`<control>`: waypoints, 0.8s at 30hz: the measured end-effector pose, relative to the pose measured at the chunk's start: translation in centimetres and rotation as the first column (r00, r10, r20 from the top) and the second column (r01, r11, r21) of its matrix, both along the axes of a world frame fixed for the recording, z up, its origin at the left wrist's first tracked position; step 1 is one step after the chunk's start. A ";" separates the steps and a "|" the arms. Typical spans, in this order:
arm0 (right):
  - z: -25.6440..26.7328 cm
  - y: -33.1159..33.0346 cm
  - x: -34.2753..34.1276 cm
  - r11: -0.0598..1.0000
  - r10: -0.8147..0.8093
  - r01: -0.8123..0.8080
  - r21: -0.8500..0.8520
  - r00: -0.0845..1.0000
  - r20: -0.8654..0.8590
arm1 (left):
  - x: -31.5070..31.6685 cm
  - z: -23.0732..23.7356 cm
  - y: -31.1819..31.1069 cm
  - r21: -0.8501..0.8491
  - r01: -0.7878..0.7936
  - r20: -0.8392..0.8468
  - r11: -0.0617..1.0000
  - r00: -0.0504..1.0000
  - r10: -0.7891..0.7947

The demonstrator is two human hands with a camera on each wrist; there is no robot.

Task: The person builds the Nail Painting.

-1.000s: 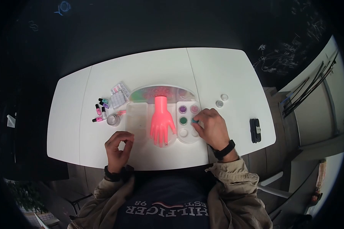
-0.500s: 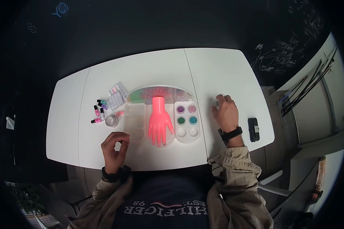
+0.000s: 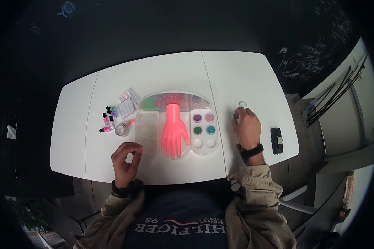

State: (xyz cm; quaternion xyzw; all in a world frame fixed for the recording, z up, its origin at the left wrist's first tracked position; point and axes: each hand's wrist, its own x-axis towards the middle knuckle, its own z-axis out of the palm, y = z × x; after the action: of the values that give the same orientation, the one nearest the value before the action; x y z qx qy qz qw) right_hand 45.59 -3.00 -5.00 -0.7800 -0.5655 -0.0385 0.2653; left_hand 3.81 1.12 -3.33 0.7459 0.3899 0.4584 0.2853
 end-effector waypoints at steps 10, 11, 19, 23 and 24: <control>5.5 -2.8 -6.1 0.963 0.260 -0.235 0.133 0.940 -0.220 | 0.3 0.1 -0.1 0.003 0.009 -0.011 1.000 1.000 -0.009; 5.4 -2.9 -6.7 0.961 0.272 -0.246 0.128 0.928 -0.255 | 0.3 0.1 -0.1 0.006 0.007 -0.015 1.000 1.000 -0.007; 3.6 -3.7 -9.1 0.941 0.333 -0.333 0.054 0.887 -0.319 | 0.1 0.0 -0.2 0.005 0.007 -0.010 1.000 1.000 -0.007; 3.4 -3.8 -9.5 0.935 0.343 -0.353 0.029 0.881 -0.327 | 0.2 0.1 -0.2 0.006 0.013 -0.007 1.000 1.000 -0.013; 3.4 -3.8 -9.5 0.933 0.346 -0.359 0.024 0.879 -0.328 | 0.3 0.0 -0.1 0.004 0.015 -0.006 1.000 1.000 -0.014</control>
State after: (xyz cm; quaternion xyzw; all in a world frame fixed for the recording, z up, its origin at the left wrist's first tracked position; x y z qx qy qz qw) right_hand 36.05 -6.84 -1.63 -0.6644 -0.6466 0.1510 0.3431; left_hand 4.08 0.98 -3.30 0.7508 0.3843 0.4549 0.2857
